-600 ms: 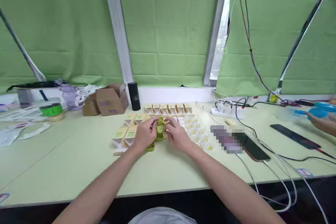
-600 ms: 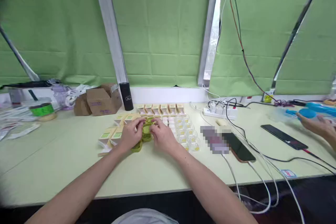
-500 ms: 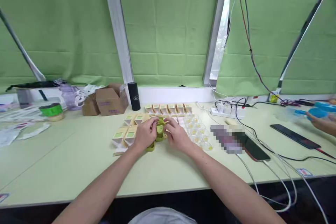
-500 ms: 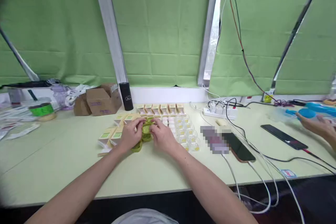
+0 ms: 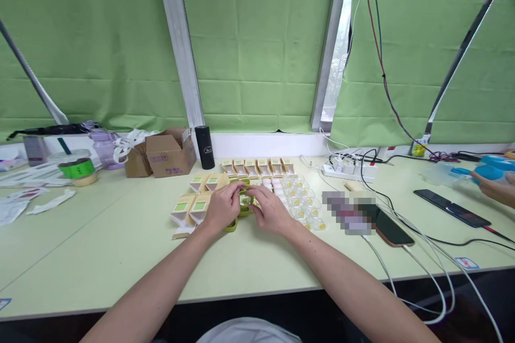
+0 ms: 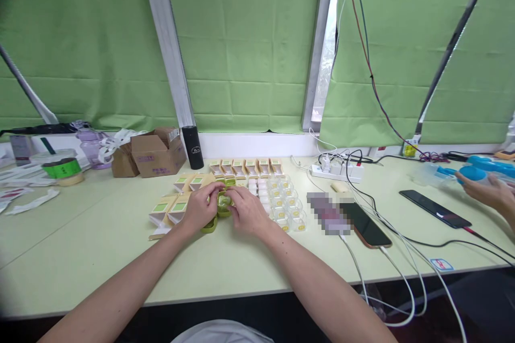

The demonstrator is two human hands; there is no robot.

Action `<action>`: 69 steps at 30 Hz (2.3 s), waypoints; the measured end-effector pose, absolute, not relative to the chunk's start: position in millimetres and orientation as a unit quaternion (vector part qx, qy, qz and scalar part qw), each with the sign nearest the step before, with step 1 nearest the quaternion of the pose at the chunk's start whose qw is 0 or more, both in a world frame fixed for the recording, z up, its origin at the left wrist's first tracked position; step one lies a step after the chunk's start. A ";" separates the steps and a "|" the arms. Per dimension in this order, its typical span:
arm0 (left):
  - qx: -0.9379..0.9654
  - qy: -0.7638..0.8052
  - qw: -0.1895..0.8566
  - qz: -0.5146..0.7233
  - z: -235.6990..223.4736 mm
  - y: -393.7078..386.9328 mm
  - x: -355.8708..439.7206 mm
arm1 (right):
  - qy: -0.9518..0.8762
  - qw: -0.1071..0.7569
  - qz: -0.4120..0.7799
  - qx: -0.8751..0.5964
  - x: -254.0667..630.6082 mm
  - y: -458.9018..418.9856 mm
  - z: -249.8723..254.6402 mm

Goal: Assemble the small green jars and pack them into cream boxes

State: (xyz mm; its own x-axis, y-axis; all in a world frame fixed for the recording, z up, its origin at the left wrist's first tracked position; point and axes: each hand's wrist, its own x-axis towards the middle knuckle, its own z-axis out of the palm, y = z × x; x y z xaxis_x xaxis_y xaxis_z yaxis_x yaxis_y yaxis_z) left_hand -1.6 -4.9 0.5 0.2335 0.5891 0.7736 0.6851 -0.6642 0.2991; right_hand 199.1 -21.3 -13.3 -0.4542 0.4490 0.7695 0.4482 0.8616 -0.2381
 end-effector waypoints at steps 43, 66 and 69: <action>-0.716 -0.466 -0.067 -0.516 5.4 -1.7 -0.5 | -0.916 0.283 -0.023 -0.283 203.6 -31.5 6.5; -0.722 -0.476 -0.043 -0.500 4.6 -0.1 -2.6 | -0.918 0.267 -0.035 -0.289 198.9 -33.9 4.6; -0.724 -0.475 -0.044 -0.498 3.6 0.5 -3.3 | -0.917 0.275 -0.035 -0.285 198.2 -34.6 5.9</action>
